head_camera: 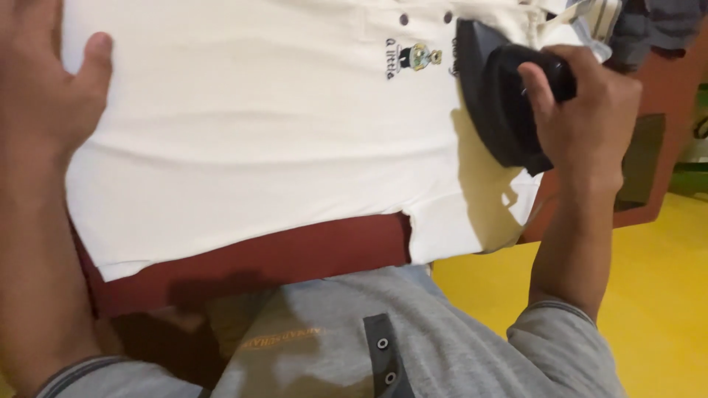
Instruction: The person irons a white t-shirt laid out on a red ironing board. They use a black electric iron to smooth the fabric, moving it back and forth across the front of the shirt while holding it flat with their other hand.
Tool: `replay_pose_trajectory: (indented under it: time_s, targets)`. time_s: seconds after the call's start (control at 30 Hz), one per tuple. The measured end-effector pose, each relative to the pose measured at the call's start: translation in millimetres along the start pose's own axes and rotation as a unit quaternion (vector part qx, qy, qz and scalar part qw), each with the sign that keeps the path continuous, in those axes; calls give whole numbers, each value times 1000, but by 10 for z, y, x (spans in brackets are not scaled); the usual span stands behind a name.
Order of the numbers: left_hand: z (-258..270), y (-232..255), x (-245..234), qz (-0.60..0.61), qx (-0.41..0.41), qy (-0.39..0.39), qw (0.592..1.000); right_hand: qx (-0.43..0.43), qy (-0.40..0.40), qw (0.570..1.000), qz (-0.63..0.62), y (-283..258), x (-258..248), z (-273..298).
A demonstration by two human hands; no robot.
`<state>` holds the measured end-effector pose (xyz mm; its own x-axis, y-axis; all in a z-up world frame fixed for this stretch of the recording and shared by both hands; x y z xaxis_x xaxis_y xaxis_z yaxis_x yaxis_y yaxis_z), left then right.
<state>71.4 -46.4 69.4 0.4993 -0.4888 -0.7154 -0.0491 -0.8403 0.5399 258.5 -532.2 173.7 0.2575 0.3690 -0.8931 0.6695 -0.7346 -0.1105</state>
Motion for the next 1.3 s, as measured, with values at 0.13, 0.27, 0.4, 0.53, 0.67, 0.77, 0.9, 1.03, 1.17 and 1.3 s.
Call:
replay_pose_trajectory:
  time_s: [0.13,0.27,0.4,0.53,0.67,0.77,0.9,1.03,1.17,1.3]
  targets:
    - [3,-14,86,-174,62,-3,983,-34,29,999,-11,42,-8,-27]
    - [28,-51,118,-223,112,-4,968,-10,-10,999,-37,-62,-25,-87]
    - [72,-150,117,-211,104,-10,972,10,-59,996,-63,-333,36,-6]
    - [30,-158,116,-217,82,-19,973,-34,-116,989,-86,-780,266,-38]
    - [83,-219,118,-199,67,-36,977,-154,-149,972,-100,-1400,520,-219]
    - [79,-208,89,-207,88,-19,974,-230,-107,962,-106,-1694,732,-486]
    - [133,-88,27,-201,90,-5,976,-266,-41,956,-115,-1780,838,-783]
    - [50,-14,-30,-214,100,16,972,-276,-32,950,-144,-1948,735,-762]
    - [-46,-50,-66,-211,66,-9,975,-310,-77,927,-199,-2220,606,-609]
    - [-39,-98,-33,-177,43,-1,983,-317,-65,927,-192,-2225,827,-722]
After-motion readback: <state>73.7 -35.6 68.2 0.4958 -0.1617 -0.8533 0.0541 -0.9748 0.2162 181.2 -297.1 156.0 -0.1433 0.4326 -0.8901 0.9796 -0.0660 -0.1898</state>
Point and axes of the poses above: each hand's wrist, its own z-axis away from the middle knuckle, its own x-axis out of the palm, y = z × x, the point moved 6 cm from there along -z, towards the middle knuckle, and after that the axes turned 13 degrees about y, right-handed, at the moved point
